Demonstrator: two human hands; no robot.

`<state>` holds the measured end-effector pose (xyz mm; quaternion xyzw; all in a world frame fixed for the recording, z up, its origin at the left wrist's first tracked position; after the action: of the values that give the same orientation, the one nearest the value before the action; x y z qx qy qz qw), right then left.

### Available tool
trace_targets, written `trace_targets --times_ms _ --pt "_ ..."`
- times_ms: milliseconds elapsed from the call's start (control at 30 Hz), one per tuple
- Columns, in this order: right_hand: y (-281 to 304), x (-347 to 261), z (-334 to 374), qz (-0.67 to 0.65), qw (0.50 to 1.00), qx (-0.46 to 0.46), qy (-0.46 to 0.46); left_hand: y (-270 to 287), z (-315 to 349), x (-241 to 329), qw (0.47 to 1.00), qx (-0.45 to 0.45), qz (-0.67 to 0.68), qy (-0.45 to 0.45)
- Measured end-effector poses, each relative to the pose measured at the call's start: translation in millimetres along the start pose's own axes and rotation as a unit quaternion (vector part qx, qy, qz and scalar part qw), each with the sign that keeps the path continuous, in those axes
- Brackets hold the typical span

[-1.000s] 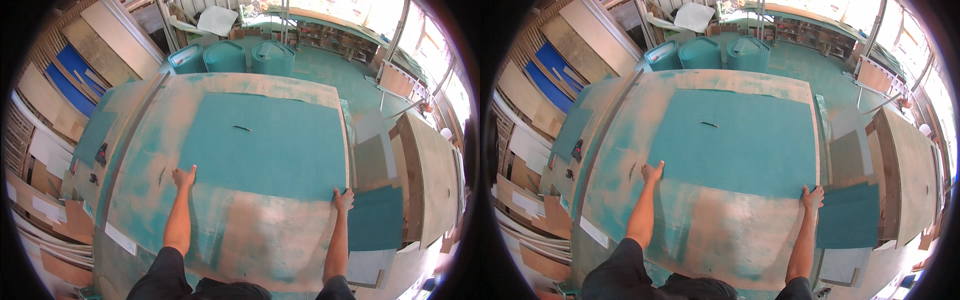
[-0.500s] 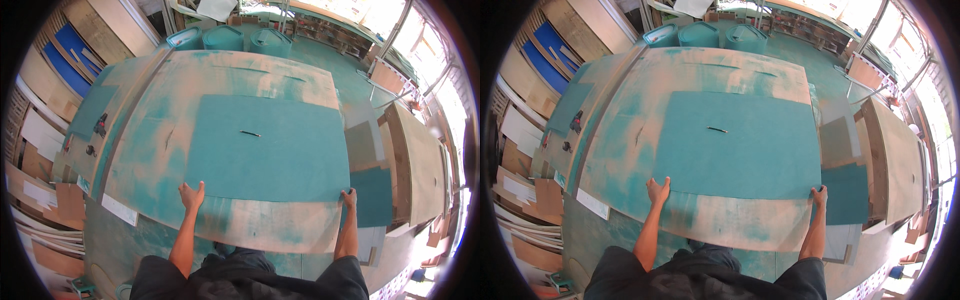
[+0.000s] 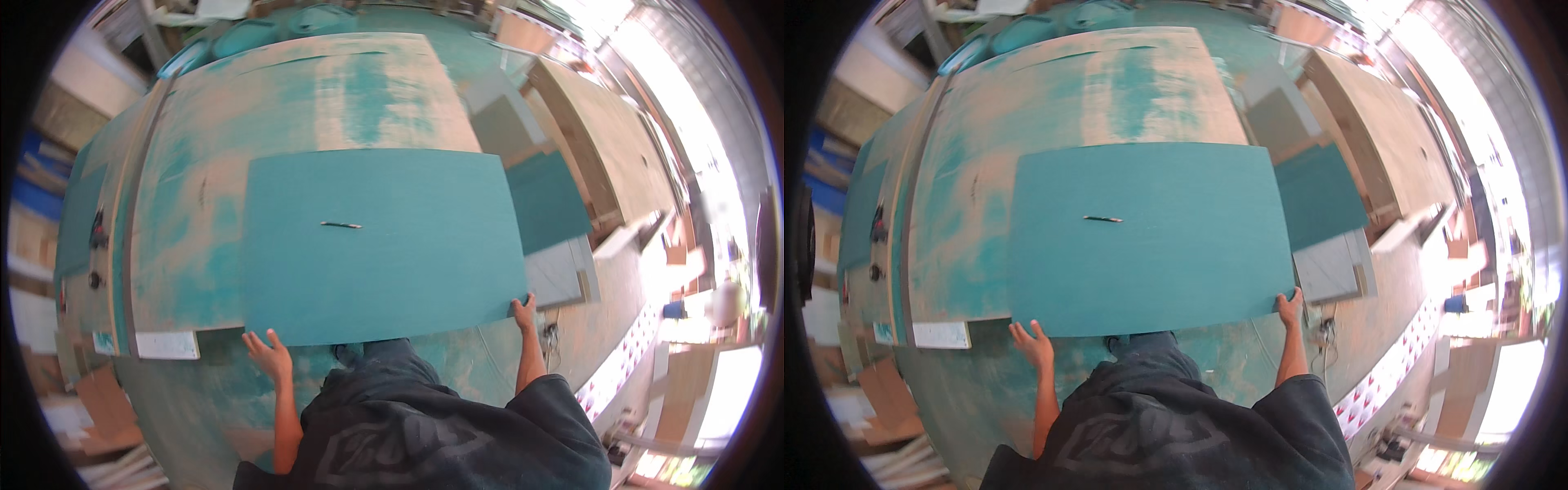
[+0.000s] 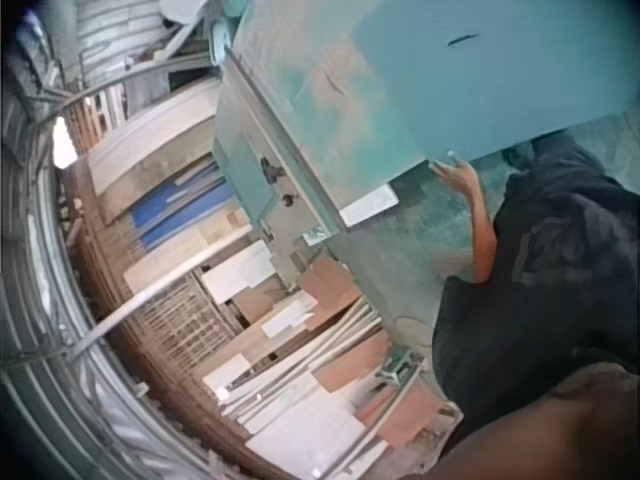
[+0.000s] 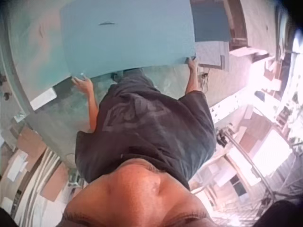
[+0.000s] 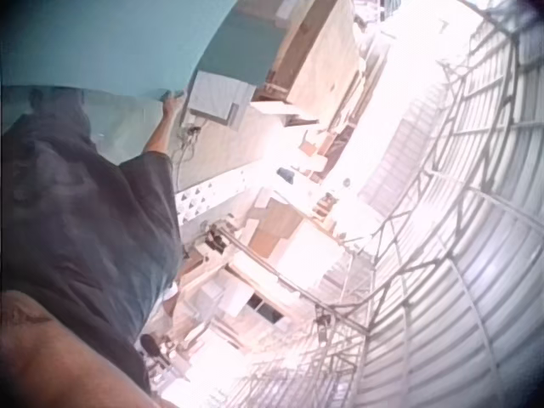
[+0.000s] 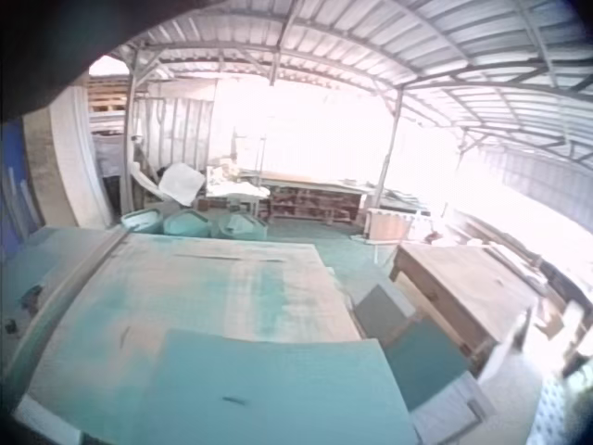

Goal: The person measures and aligns green wood panels on a workbench, uses a power drill to secure them, and checks dimensions with a tape measure.

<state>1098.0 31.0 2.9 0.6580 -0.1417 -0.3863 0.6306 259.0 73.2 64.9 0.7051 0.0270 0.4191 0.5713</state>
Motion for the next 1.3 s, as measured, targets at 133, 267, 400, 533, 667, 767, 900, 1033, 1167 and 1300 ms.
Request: trace_targets --times_ms 133,267,400,533,667,767,900,1033,1167,1300 --pt "7.7 22.5 95.5 -0.014 0.998 0.029 -0.062 13.1 -5.5 0.4 1.000 0.000 0.002 0.020" --pt "18.2 15.4 149.1 -0.004 0.994 0.071 -0.088 13.6 -22.7 -17.2 0.999 0.011 -0.031 0.001" --pt "26.6 46.6 152.5 -0.055 0.994 0.089 -0.045 8.8 -20.7 5.8 0.997 -0.016 -0.043 -0.059" --pt "16.3 67.8 132.1 -0.173 0.963 -0.150 -0.140 11.6 -27.9 -2.3 0.992 -0.028 -0.076 -0.099" --pt "42.3 57.5 140.4 -0.211 0.930 -0.225 -0.198 10.1 -31.8 -11.8 0.990 -0.029 -0.084 -0.110" --pt "42.9 55.2 144.8 -0.219 0.919 -0.263 -0.197 11.8 -25.5 -4.1 0.991 -0.016 -0.068 -0.112" --pt "49.7 54.5 150.6 -0.222 0.918 -0.256 -0.204 14.3 -17.4 20.4 0.991 -0.052 -0.064 -0.109" --pt "46.0 39.2 150.3 -0.202 0.935 -0.243 -0.162 30.0 -16.1 24.9 0.991 0.004 -0.050 -0.127" --pt "29.4 26.9 158.1 -0.170 0.950 -0.229 -0.130 23.0 -21.8 10.2 0.990 0.052 -0.049 -0.123" --pt "25.3 20.2 158.4 -0.151 0.950 -0.234 -0.143 25.0 -22.7 3.1 0.999 0.002 -0.016 -0.043"
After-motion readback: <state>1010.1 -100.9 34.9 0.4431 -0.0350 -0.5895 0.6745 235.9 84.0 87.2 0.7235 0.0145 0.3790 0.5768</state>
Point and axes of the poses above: each hand's wrist, its own z-axis away from the middle knuckle, its own y-axis out of the back of the hand, x = y × z, the point moved 9 cm from there along -z, towards the middle knuckle, and after that the axes turned 13 degrees about z, right-handed, at the moved point
